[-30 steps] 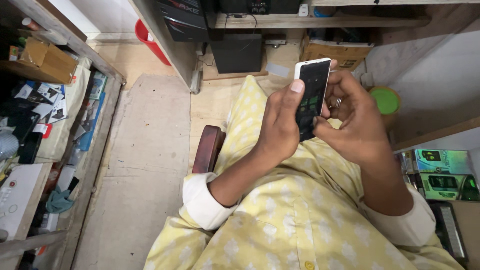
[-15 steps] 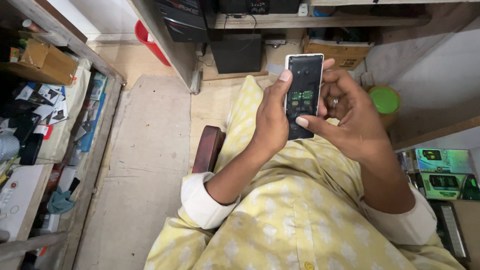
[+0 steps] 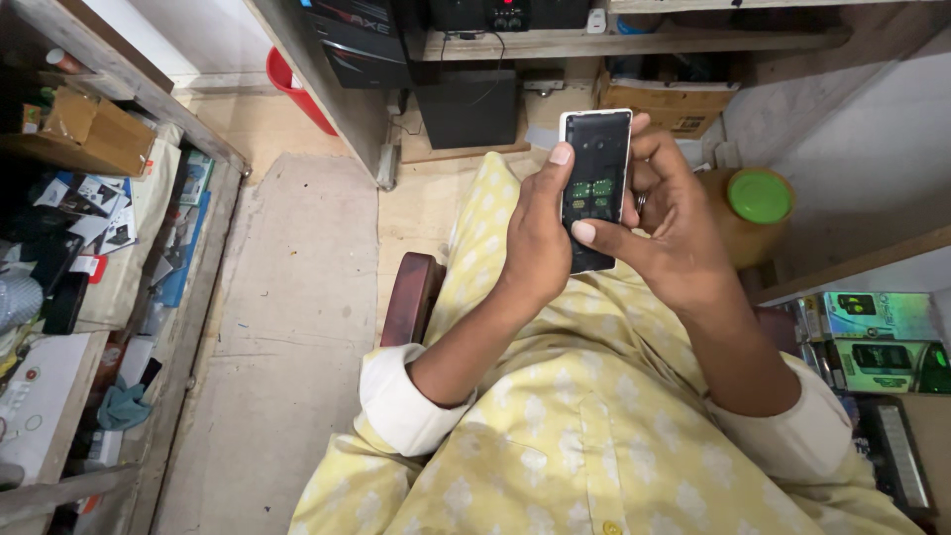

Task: The person removes the back cover of a white smartphone and uses tweezers to lift and remove a black internal component from the circuit board. They then place the phone on the desk and pick up a blue circuit board to inspect it.

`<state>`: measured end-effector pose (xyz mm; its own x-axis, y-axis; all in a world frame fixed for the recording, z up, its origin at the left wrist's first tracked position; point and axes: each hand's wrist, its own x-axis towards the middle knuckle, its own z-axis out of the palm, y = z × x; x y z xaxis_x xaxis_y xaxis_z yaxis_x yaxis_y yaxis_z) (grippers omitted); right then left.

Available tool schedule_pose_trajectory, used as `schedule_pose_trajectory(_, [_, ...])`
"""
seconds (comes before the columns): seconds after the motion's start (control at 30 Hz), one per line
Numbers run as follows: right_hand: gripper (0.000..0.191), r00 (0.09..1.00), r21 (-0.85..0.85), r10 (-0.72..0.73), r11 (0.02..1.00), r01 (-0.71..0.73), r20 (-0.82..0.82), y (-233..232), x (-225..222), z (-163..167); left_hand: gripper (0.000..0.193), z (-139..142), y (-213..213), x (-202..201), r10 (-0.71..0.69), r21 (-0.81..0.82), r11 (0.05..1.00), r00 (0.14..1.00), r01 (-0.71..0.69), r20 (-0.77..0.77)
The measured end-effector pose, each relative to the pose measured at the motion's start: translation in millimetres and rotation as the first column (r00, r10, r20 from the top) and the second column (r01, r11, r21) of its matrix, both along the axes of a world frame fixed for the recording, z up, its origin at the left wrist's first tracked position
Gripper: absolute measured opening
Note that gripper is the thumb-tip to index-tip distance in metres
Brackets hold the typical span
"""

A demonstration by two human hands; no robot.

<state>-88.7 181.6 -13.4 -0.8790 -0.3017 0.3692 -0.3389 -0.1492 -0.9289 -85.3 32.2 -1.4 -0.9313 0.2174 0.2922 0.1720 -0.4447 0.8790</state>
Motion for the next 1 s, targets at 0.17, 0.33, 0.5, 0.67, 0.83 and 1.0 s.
schedule_pose_trajectory(0.17, [0.058,1.0,0.026,0.004,1.0,-0.004,-0.017,1.2,-1.5,-10.5,0.067,-15.1,-3.0,-1.0,-0.027,0.013,1.0,1.0,0.027,0.003])
schedule_pose_trajectory(0.33, [0.057,0.998,0.069,-0.051,0.996,0.054,-0.037,-4.0,-2.6,-12.6,0.067,-17.4,-1.5,-4.6,-0.038,0.066,0.997,0.999,0.035,0.034])
schedule_pose_trajectory(0.5, [0.052,1.0,-0.012,0.017,1.0,-0.017,0.017,-0.5,-0.6,-11.7,0.067,-17.2,-3.9,-1.9,-0.063,0.075,0.995,0.998,0.062,0.014])
schedule_pose_trajectory(0.67, [0.05,0.999,0.06,-0.027,0.998,0.028,-0.018,-5.8,-4.4,-22.8,0.068,-26.6,-6.3,-7.1,-0.076,0.125,0.99,0.996,0.069,0.052])
schedule_pose_trajectory(0.83, [0.046,0.996,0.043,0.03,0.999,-0.027,-0.081,0.7,-8.1,-30.1,0.066,-31.7,-6.7,-8.1,-0.122,0.186,0.977,0.99,0.108,0.064])
schedule_pose_trajectory(1.0, [0.033,0.976,-0.052,0.149,0.988,-0.143,0.158,25.4,-12.7,-27.2,0.071,-32.0,-13.3,-10.3,-0.229,0.221,0.958,0.95,0.182,0.21])
